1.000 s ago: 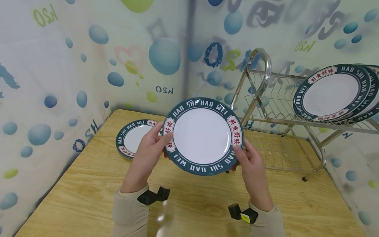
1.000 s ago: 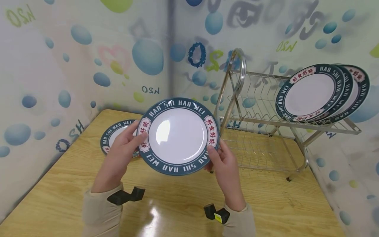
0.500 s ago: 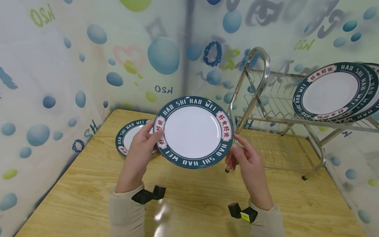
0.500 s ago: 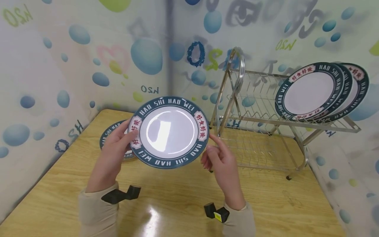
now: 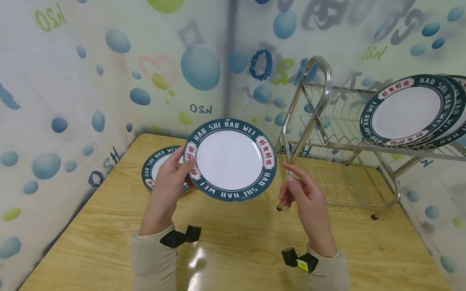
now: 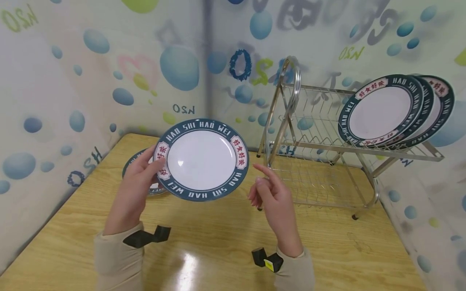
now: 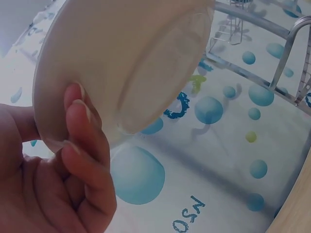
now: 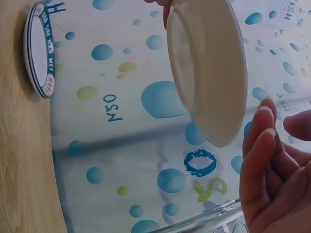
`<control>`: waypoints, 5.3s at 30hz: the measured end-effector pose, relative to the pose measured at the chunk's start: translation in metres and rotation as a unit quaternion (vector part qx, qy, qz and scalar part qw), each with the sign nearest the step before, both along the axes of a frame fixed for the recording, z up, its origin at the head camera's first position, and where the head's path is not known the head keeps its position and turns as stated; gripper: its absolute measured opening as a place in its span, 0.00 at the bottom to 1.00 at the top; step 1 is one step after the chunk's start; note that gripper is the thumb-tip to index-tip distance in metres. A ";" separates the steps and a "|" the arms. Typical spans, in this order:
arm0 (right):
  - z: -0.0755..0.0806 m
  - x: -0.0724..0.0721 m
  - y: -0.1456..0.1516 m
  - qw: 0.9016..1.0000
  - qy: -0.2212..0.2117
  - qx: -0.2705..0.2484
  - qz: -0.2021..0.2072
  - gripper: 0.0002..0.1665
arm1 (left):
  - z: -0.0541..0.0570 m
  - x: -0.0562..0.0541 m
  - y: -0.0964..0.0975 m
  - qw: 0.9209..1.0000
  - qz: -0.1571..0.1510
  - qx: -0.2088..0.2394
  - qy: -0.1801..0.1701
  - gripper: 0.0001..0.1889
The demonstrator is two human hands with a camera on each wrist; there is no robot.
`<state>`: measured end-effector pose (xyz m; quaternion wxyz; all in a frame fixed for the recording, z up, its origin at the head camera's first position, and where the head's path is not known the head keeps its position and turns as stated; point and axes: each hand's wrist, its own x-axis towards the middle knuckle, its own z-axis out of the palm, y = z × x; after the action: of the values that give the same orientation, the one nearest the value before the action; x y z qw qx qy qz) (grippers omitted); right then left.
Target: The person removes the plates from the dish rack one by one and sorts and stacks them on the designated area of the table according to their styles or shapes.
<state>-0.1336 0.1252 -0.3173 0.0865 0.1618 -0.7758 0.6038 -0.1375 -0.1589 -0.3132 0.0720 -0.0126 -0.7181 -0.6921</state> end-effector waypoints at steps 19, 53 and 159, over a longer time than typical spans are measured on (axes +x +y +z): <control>-0.016 -0.011 0.012 0.999 0.033 0.004 -0.009 0.19 | -0.003 -0.001 -0.010 0.999 0.035 -0.021 -0.025 0.24; -0.008 -0.008 0.017 0.996 0.075 0.000 -0.047 0.19 | -0.016 -0.006 -0.040 0.986 0.143 -0.047 -0.070 0.25; 0.098 -0.077 0.188 0.819 0.028 0.393 -0.418 0.36 | -0.050 -0.015 -0.076 0.966 0.215 -0.027 -0.144 0.29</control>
<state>-0.2104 0.3131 -0.2194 0.2816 -0.1405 -0.9374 0.1490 -0.1522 -0.2348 -0.3627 0.1147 0.2397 -0.7255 -0.6349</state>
